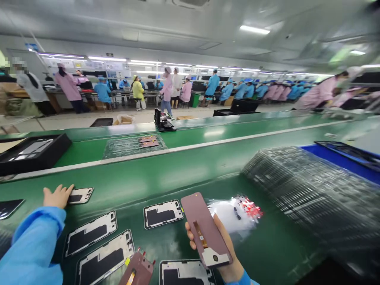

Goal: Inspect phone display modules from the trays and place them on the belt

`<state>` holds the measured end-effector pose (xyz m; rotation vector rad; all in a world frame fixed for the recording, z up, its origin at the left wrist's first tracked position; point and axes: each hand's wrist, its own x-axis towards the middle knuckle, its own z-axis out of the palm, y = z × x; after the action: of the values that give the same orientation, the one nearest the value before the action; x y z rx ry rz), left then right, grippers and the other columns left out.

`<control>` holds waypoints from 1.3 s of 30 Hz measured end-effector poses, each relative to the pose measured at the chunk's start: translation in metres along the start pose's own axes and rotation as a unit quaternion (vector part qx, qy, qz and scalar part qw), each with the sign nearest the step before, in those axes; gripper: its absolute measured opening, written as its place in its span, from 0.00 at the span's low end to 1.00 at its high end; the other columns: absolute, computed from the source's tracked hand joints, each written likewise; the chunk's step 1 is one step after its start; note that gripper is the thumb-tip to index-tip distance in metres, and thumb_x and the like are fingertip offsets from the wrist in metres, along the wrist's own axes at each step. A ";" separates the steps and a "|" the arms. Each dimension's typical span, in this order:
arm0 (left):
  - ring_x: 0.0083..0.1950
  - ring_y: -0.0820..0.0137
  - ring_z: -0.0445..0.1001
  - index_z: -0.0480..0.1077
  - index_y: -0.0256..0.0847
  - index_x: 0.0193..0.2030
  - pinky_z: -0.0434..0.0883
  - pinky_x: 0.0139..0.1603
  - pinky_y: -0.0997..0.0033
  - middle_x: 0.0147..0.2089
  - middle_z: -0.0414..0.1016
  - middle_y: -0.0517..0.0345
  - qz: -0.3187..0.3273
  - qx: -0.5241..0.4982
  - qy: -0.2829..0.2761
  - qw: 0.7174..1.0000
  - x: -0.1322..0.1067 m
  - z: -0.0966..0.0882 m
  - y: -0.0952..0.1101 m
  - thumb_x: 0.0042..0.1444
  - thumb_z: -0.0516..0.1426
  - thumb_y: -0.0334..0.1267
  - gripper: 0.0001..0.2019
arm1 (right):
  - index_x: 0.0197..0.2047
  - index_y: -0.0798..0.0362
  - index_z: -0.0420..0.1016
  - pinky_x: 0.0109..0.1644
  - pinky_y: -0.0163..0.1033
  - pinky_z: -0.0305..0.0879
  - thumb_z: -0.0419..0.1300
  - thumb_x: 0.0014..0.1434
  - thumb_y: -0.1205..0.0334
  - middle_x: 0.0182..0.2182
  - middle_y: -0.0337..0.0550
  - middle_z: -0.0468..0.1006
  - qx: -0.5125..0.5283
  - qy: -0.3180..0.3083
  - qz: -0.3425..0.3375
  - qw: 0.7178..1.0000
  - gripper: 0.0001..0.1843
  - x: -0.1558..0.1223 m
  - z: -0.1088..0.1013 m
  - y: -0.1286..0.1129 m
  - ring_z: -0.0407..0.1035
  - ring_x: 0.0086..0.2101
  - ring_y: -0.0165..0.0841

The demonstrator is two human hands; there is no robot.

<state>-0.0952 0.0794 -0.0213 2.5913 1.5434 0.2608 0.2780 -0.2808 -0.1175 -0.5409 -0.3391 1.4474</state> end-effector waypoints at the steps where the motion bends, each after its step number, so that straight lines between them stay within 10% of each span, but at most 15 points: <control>1: 0.64 0.35 0.65 0.73 0.33 0.50 0.53 0.55 0.19 0.48 0.79 0.34 -0.019 0.016 0.004 1.000 0.002 0.002 -0.003 0.60 0.46 0.27 0.18 | 0.46 0.59 0.81 0.36 0.37 0.75 0.59 0.58 0.30 0.41 0.54 0.82 -0.003 -0.002 0.003 1.000 0.37 0.002 -0.002 0.001 0.77 0.35 0.36; 8: 0.62 0.42 0.68 0.65 0.29 0.58 0.70 0.56 0.50 0.49 0.73 0.36 -0.082 0.041 -0.007 0.996 0.022 0.008 0.005 0.58 0.56 0.48 0.27 | 0.48 0.60 0.80 0.30 0.35 0.73 0.52 0.59 0.25 0.40 0.56 0.82 -0.049 0.003 -0.007 0.999 0.43 0.015 0.003 -0.004 0.76 0.30 0.34; 12: 0.68 0.41 0.61 0.64 0.39 0.57 0.64 0.63 0.39 0.42 0.67 0.51 -0.104 -0.045 0.061 0.992 0.005 -0.006 0.033 0.48 0.64 0.56 0.34 | 0.49 0.58 0.80 0.27 0.33 0.73 0.53 0.59 0.26 0.43 0.53 0.83 -0.080 -0.003 0.000 0.997 0.41 0.017 0.023 -0.008 0.75 0.28 0.31; 17: 0.53 0.56 0.71 0.65 0.47 0.57 0.69 0.60 0.36 0.32 0.61 0.66 -0.160 -0.391 0.207 0.882 -0.047 -0.018 0.083 0.43 0.69 0.47 0.34 | 0.51 0.54 0.79 0.37 0.35 0.77 0.59 0.59 0.32 0.48 0.51 0.81 -0.106 0.029 -0.046 0.993 0.34 0.003 0.047 -0.008 0.78 0.38 0.35; 22: 0.43 0.68 0.76 0.68 0.54 0.60 0.79 0.45 0.70 0.43 0.77 0.64 -0.184 -0.677 0.042 0.711 -0.131 -0.009 0.143 0.36 0.75 0.40 0.41 | 0.57 0.45 0.74 0.53 0.47 0.75 0.68 0.58 0.44 0.55 0.47 0.77 -0.170 0.020 -0.145 0.974 0.27 -0.010 0.064 -0.008 0.76 0.50 0.42; 29: 0.67 0.49 0.68 0.67 0.52 0.66 0.71 0.61 0.61 0.69 0.68 0.51 -0.080 -0.762 -0.157 0.623 -0.209 0.039 0.192 0.46 0.71 0.47 0.39 | 0.64 0.41 0.68 0.65 0.55 0.65 0.70 0.56 0.43 0.62 0.48 0.71 -0.317 -0.064 -0.179 0.929 0.35 -0.018 0.068 0.001 0.69 0.59 0.46; 39: 0.66 0.49 0.69 0.66 0.53 0.68 0.69 0.62 0.60 0.67 0.70 0.49 -0.044 -0.779 -0.182 0.598 -0.216 0.050 0.204 0.46 0.71 0.48 0.40 | 0.69 0.45 0.63 0.67 0.51 0.62 0.66 0.61 0.45 0.64 0.52 0.68 -0.575 -0.175 -0.198 0.774 0.37 -0.026 0.058 0.002 0.64 0.63 0.46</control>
<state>-0.0108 -0.2080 -0.0519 0.9881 0.5691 0.6232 0.2426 -0.2981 -0.0670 -1.0818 -1.5987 0.7703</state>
